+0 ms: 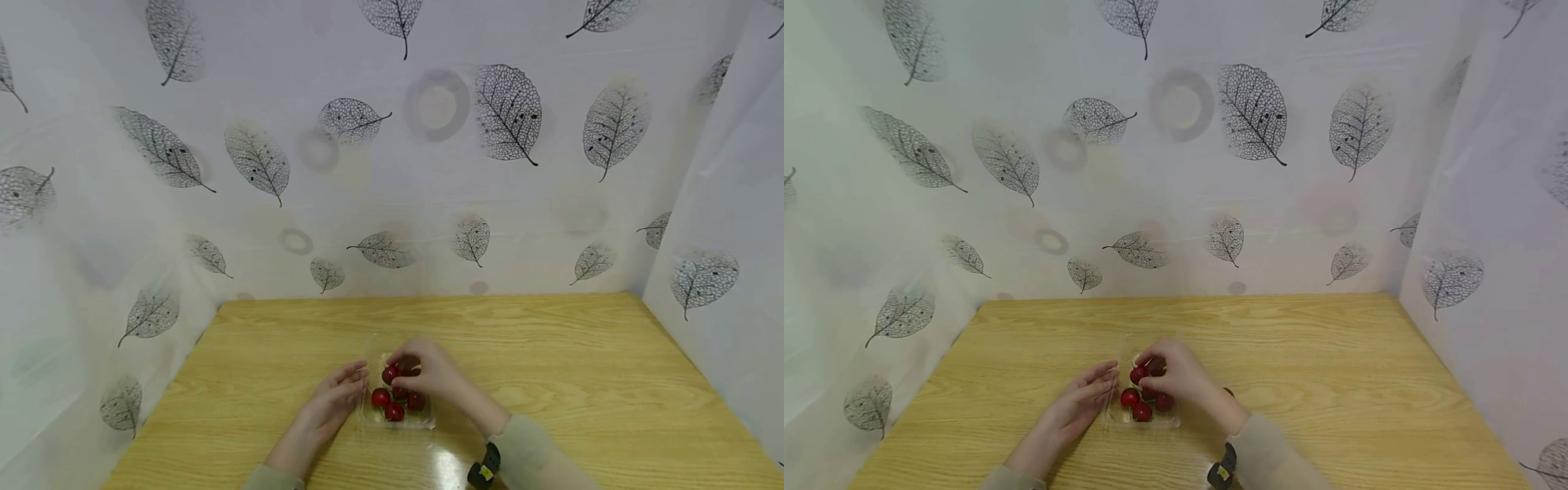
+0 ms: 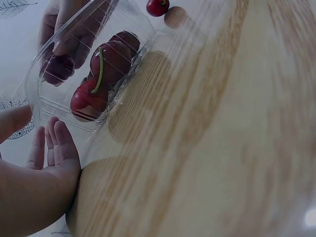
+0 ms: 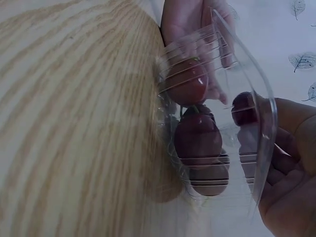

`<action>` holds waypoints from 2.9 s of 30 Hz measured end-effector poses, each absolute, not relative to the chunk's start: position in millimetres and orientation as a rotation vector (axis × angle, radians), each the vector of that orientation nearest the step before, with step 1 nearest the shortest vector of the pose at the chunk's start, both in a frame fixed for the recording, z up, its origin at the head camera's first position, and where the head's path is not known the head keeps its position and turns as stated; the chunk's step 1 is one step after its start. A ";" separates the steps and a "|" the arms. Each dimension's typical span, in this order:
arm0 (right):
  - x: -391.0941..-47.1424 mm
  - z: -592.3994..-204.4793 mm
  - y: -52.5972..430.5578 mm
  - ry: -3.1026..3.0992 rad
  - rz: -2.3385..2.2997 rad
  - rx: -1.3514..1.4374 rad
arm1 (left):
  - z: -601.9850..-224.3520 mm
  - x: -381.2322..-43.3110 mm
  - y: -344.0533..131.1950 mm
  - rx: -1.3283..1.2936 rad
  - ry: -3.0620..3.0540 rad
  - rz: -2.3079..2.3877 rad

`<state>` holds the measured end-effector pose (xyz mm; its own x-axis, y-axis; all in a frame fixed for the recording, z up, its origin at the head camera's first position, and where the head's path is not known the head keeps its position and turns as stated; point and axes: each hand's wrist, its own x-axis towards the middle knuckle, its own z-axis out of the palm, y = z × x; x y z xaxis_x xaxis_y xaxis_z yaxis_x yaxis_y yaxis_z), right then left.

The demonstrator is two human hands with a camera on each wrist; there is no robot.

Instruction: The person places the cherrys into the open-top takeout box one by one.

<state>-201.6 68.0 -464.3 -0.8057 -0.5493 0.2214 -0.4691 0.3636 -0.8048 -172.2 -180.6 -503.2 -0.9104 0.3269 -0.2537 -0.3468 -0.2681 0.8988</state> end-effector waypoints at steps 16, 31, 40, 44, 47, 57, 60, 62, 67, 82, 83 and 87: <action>-201.8 -469.5 65.0 2.615 -1.270 -0.956 | -505.4 -173.5 -182.4 0.003 1.559 2.227; -200.2 -468.9 64.5 2.617 -1.287 -0.949 | -503.9 -172.9 -182.3 0.014 1.543 2.222; -199.4 -470.3 65.3 2.578 -1.364 -0.939 | -502.9 -171.6 -181.6 0.001 1.554 2.218; -198.7 -471.1 66.9 2.511 -1.455 -0.926 | -503.6 -170.4 -182.1 0.002 1.554 2.224; -198.0 -471.0 68.5 2.497 -1.492 -0.924 | -504.1 -169.7 -181.8 0.007 1.552 2.226; -193.8 -465.6 79.5 2.579 -1.507 -0.923 | -505.5 -168.7 -180.8 0.003 1.541 2.245; -193.1 -464.4 83.6 2.608 -1.494 -0.927 | -504.9 -168.1 -181.2 -0.015 1.547 2.244; -192.2 -463.5 86.1 2.622 -1.486 -0.915 | -504.3 -167.8 -181.3 -0.015 1.548 2.243; -189.4 -460.3 94.2 2.650 -1.469 -0.875 | -505.7 -168.1 -181.9 0.038 1.539 2.247; -183.2 -452.8 123.1 2.762 -1.371 -0.908 | -503.2 -167.7 -180.2 0.027 1.538 2.250; -182.9 -452.7 125.1 2.769 -1.368 -0.907 | -503.9 -167.9 -180.3 0.027 1.537 2.250; -181.6 -452.4 133.4 2.796 -1.358 -0.892 | -504.4 -168.4 -180.2 0.034 1.536 2.249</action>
